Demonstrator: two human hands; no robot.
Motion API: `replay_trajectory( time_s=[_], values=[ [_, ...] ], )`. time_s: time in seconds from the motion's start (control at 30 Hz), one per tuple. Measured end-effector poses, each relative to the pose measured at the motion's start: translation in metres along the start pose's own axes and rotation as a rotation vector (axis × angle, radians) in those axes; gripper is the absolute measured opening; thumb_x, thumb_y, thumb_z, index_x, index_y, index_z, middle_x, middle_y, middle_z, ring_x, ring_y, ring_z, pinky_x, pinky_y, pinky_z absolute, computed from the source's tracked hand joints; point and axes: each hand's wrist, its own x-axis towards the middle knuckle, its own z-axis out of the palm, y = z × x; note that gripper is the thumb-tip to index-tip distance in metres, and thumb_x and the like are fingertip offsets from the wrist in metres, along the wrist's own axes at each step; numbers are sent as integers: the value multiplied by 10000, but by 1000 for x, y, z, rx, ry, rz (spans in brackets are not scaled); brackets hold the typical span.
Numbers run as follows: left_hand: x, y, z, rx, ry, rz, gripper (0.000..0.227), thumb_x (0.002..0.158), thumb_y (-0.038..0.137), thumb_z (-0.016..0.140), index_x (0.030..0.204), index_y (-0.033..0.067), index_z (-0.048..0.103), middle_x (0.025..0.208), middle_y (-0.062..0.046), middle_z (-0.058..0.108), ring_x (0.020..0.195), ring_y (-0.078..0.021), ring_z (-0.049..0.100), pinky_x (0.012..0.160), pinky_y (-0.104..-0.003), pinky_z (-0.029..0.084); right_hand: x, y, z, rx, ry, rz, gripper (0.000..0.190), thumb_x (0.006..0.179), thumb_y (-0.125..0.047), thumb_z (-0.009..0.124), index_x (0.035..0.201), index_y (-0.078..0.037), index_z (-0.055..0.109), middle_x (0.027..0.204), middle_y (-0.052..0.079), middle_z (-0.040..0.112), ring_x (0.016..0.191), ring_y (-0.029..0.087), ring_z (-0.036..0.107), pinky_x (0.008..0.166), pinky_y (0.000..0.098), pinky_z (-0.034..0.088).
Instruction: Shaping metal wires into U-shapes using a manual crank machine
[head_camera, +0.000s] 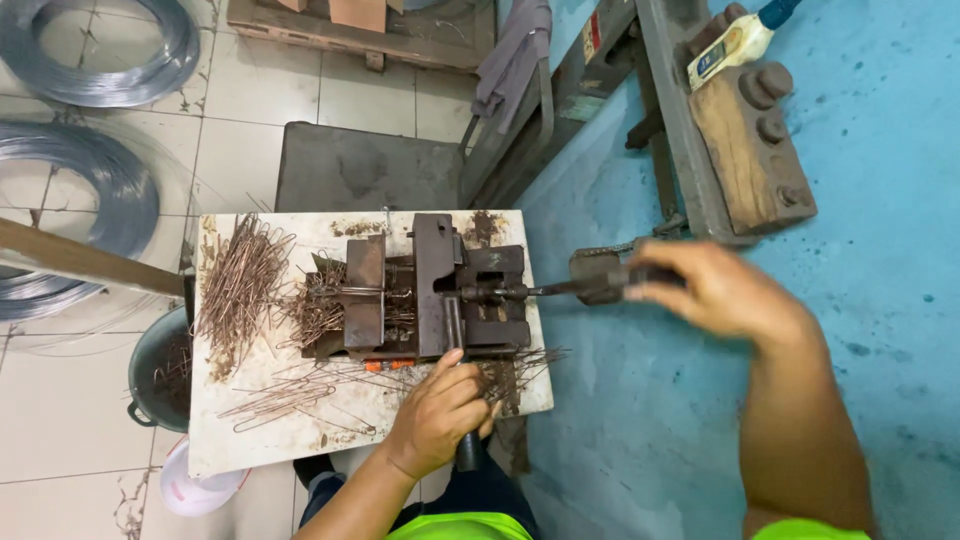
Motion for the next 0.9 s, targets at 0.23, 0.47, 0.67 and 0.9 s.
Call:
replay_trajectory(
  time_s=[0.23, 0.47, 0.67, 0.9],
  values=[
    [0, 1, 3, 25, -9, 7, 282, 939, 82, 712, 713, 71, 542, 788, -71, 537, 930, -250, 628, 1132, -498, 416, 163, 92, 124, -182, 77, 518, 469, 993, -290, 584, 1455, -238, 524, 1348, 69, 599, 1175, 314, 561, 932, 463, 508],
    [0, 1, 0, 40, 2, 6, 244, 938, 88, 710, 731, 74, 580, 822, -74, 588, 932, -247, 633, 1136, -498, 416, 51, 64, 224, -103, -559, 282, 315, 921, -330, 628, 1098, -70, 651, 1045, 143, 692, 883, 314, 667, 717, 430, 529],
    [3, -1, -5, 64, -38, 52, 229, 959, 83, 673, 759, 64, 563, 787, -84, 552, 914, -273, 621, 1107, -516, 438, -34, -29, 143, 138, -429, 369, 521, 950, -598, 536, 1102, -105, 607, 1020, 81, 616, 900, 256, 618, 759, 392, 476],
    [63, 7, -33, 138, 14, 95, 336, 920, 98, 675, 636, 66, 498, 658, -66, 495, 722, -238, 579, 1007, -448, 512, -42, -23, 146, 277, -250, 511, 641, 1066, -601, 434, 603, -173, 323, 535, -2, 243, 455, 150, 265, 539, 348, 233]
  ],
)
